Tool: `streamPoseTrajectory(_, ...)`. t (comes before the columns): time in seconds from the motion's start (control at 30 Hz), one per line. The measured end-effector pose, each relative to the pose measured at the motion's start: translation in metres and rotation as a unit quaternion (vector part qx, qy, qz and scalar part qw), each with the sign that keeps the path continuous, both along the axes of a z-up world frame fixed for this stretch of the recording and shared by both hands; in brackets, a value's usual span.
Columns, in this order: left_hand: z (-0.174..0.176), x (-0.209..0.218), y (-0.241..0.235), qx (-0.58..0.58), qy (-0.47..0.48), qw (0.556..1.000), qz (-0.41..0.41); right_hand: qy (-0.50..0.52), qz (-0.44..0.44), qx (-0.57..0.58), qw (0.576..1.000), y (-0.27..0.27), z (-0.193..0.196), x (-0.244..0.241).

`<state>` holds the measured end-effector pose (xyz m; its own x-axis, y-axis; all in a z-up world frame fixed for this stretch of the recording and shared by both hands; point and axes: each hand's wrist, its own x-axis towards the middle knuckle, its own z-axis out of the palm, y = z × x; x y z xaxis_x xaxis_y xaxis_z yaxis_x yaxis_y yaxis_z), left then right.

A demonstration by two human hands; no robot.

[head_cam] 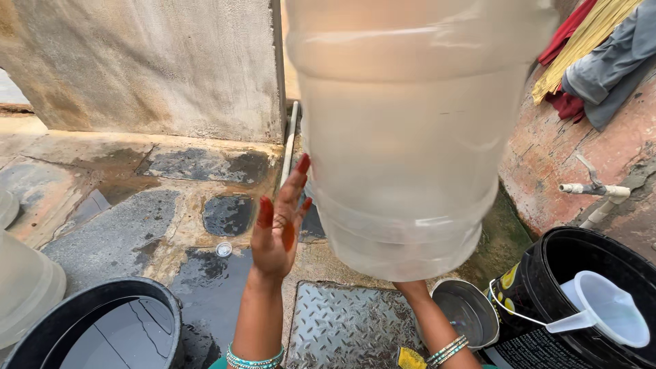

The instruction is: The person pours water from a large plastic jug into a bucket, then uses a small cup and a toothbrush to scrub the inside of the jug's opening. The person repeatedly rinses the jug and scrubs the rim and neck area.

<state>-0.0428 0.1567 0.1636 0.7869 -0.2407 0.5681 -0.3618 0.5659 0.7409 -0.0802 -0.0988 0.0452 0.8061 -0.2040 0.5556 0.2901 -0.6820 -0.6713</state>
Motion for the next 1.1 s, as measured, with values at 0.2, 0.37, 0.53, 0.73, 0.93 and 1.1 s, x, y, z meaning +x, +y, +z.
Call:
streamPoseTrajectory(0.2, -0.052, 0.005, -0.064, 0.063, 0.266, 0.96, 0.064, 0.044, 0.095, 0.3, 0.948, -0.02, 0.038, 0.005)
streamPoseTrajectory(0.37, -0.134, -0.005, -0.141, -0.044, 0.517, 0.847, -0.119, 0.001, 0.05, 0.252, 0.966, 0.022, 0.006, -0.001)
streamPoseTrajectory(0.53, -0.17, 0.009, -0.148, -0.112, 0.499, 0.859, -0.038, -0.029, 0.04, 0.27, 0.962, 0.028, -0.024, 0.018)
streamPoseTrajectory(0.73, -0.153, 0.005, -0.134, -0.126, 0.435, 0.887, -0.088, -0.022, 0.015, 0.293, 0.956, 0.045, -0.014, 0.006)
streamPoseTrajectory(0.93, -0.145, -0.009, -0.128, -0.139, 0.414, 0.897, -0.062, -0.037, 0.026, 0.215, 0.976, 0.075, -0.002, 0.004)
streamPoseTrajectory(1.1, -0.149, 0.007, -0.119, -0.161, 0.416, 0.894, -0.036, -0.058, 0.055, 0.154, 0.985, 0.068, 0.015, 0.015)
